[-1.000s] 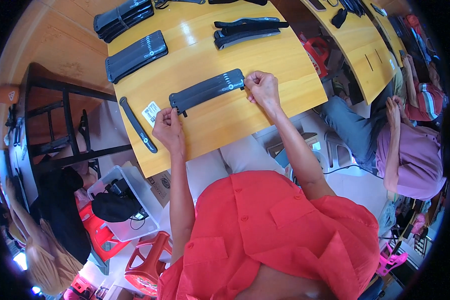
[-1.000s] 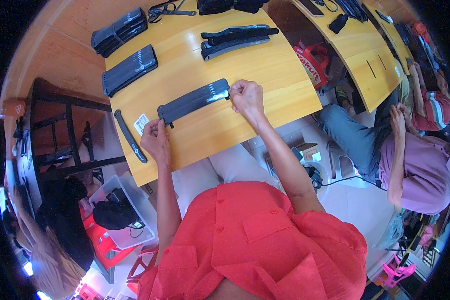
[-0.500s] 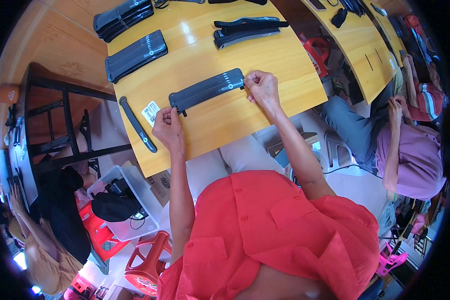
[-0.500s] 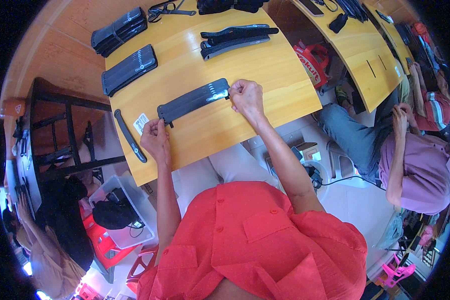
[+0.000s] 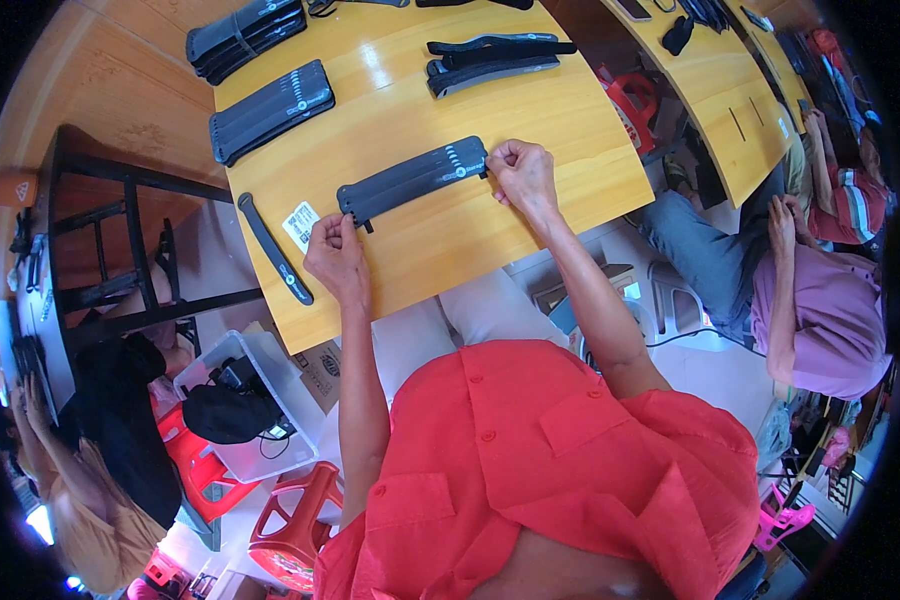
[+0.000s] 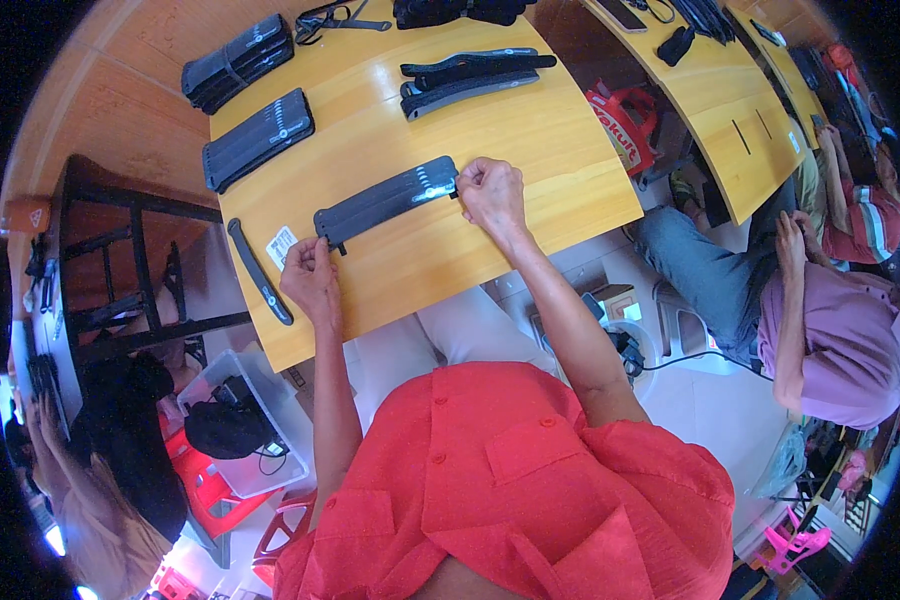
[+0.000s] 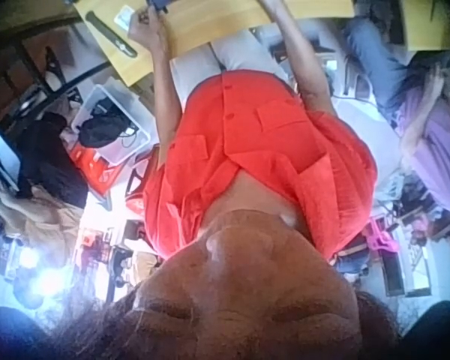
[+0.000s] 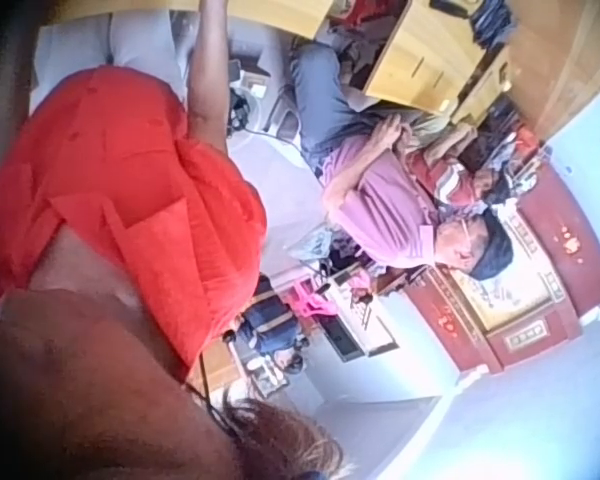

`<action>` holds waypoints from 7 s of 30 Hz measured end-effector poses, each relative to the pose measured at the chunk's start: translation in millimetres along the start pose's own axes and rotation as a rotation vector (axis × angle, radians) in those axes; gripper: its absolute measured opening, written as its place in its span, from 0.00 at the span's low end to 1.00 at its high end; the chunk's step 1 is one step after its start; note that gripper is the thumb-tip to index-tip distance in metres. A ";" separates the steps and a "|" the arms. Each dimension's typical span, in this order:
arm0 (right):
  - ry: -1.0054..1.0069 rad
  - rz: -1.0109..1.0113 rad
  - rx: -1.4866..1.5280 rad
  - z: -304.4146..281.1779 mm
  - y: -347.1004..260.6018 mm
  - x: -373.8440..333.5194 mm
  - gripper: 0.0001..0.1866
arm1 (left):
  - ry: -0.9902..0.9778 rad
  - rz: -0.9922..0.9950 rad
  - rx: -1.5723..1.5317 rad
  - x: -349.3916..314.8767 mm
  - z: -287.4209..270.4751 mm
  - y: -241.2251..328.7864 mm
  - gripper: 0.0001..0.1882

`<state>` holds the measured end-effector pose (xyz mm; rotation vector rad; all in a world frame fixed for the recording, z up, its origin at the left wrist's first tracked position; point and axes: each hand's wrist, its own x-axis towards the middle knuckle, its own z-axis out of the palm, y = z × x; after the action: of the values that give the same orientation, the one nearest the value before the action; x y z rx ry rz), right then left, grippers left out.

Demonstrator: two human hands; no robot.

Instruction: The person is attaching labels and inspecting black textile straps at a workshop table.

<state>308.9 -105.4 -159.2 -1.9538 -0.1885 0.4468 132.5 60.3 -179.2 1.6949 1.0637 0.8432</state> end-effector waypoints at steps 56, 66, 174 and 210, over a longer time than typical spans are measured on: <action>-0.063 -0.020 -0.103 -5.4 -4.8 2.6 0.04 | -0.303 -0.305 -0.086 43.8 -23.0 1.6 0.05; -0.069 -0.622 -0.473 -5.7 4.1 -52.2 0.20 | -0.302 0.732 0.727 -35.8 -1.7 24.8 0.37; -0.482 -0.536 -0.341 173.4 -42.8 -128.4 0.11 | 0.042 -0.229 -0.412 -114.9 -139.8 -13.1 0.16; -0.411 -0.938 -0.005 1.4 -90.6 -167.0 0.09 | -0.448 -0.468 -1.037 -85.7 -76.6 86.6 0.13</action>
<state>161.7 -121.7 -40.3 -1.5350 -1.2943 0.2013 56.0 -8.3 -78.5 0.6560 0.5019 0.5088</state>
